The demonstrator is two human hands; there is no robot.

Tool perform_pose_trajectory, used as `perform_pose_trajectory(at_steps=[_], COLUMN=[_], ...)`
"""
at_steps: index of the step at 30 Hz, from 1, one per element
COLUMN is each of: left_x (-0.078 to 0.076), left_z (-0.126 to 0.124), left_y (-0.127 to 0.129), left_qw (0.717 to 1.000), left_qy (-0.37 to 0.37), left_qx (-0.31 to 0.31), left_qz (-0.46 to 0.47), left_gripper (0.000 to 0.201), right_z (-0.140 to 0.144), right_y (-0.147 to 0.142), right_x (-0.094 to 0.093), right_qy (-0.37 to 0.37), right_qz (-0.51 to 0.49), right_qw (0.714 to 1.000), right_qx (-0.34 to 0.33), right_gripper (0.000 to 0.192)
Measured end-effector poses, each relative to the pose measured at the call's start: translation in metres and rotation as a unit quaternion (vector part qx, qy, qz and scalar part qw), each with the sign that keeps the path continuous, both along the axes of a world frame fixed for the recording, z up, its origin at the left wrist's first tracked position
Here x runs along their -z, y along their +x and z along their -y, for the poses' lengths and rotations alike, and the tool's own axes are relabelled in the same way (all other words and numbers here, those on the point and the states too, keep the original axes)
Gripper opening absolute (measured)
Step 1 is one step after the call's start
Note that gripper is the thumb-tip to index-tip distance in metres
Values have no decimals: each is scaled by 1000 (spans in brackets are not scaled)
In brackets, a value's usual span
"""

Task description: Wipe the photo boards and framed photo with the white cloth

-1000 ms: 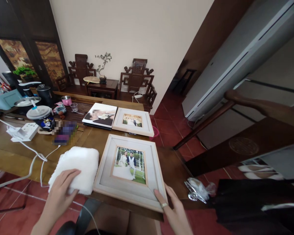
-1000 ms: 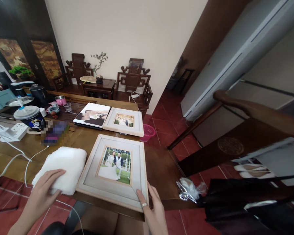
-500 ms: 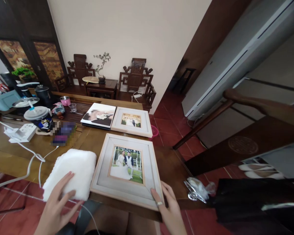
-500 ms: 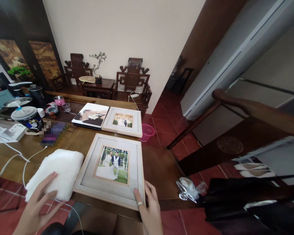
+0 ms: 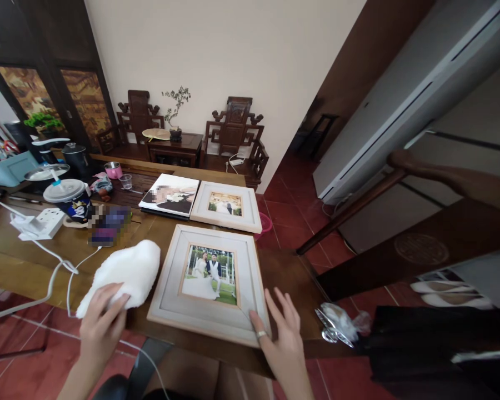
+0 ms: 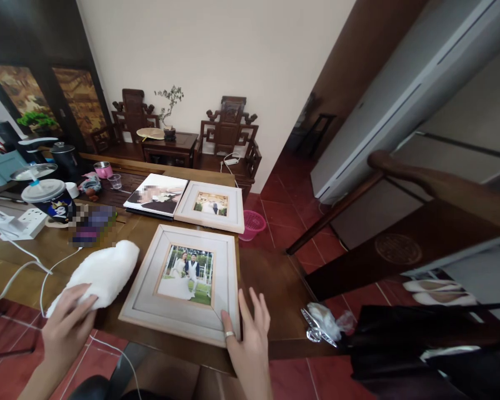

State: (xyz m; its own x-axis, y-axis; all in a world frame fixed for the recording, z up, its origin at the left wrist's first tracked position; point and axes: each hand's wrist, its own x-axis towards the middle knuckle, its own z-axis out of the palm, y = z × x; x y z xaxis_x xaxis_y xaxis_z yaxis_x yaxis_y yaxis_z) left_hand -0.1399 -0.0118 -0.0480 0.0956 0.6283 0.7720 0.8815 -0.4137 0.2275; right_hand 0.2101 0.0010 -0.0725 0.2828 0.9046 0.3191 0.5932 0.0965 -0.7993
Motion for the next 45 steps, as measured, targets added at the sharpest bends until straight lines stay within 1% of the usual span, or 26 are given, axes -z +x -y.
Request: perform_pose_trajectory(at_steps=[2,4,5,7,9,12,14,15,17,19,22,25,28,30,31,32,34,36,37,38,40,41,42,43,44,45], left_x=[-17,-31,-36,-40,-41,-40,-38,-37,-33,-29,-23,-25,-33,-42,-46,-50,-54,-51,-47,-40,-23,-13,-4,4,11,16], left_z=[-9,-17,-21,-27,-32,-37,-38,-38,-35,-32,-24,-16,-8,-5,-4,-4,-9,-17,-22,-26,-32,-35,-36,-37,-39,-40], left_y=[22,51,66,97,123,149,158,161,167,173,182,190,188,179,173,165,147,128,119,112,100,97,95,94,94,94], left_qw=[997,993,991,989,989,988,986,983,976,969,962,948,921,897,891,891,913,942,955,963,962,954,944,936,931,931], left_qy=[64,109,117,110,90,34,-12,-31,-52,-65,-102,-147,-170,-190,-200,-204,-202,-195,-199,-208,-248,-277,-304,-325,-334,-331], left_qx=[2,23,40,70,94,131,157,174,211,237,252,279,338,382,389,382,323,230,170,103,-17,-52,-66,-65,-55,-43], left_qz=[31,49,54,63,75,78,58,44,21,12,22,50,86,113,125,135,149,149,143,133,111,106,108,119,134,150], left_gripper=[26,24,22,19,18,20,21,22,23,25,27,26,25,27,30,32,31,29,29,31,49,60,67,70,69,65], right_z=[10,22,28,36,38,35,33,31,28,22,12,4,0,-4,-6,-8,-12,-16,-17,-19,-24,-28,-32,-36,-41,-46], right_y=[-20,-43,-54,-72,-81,-80,-73,-69,-64,-62,-68,-75,-70,-61,-54,-47,-34,-21,-14,-8,6,13,21,28,34,40], right_x=[-20,-40,-48,-58,-60,-50,-38,-32,-22,-17,-22,-35,-46,-54,-59,-64,-75,-87,-92,-97,-104,-106,-107,-107,-106,-103], right_qy=[76,103,102,83,62,24,-39,-78,-138,-157,-127,-104,-109,-89,-71,-52,-10,45,76,109,173,205,233,259,281,294], right_qz=[11,-39,-67,-85,-79,-100,-148,-181,-257,-345,-468,-535,-547,-540,-530,-513,-447,-333,-267,-204,-93,-43,5,52,99,146], right_qw=[997,989,982,969,967,976,977,973,954,924,874,838,827,829,835,847,891,942,960,973,981,977,970,961,951,942], right_qx=[-5,-100,-148,-216,-234,-191,-148,-123,-71,-45,-32,22,72,113,128,127,76,7,-15,-22,8,35,62,81,84,66], right_gripper=[44,39,36,38,45,52,53,53,50,46,40,36,40,50,55,59,61,58,57,56,55,54,55,57,61,66])
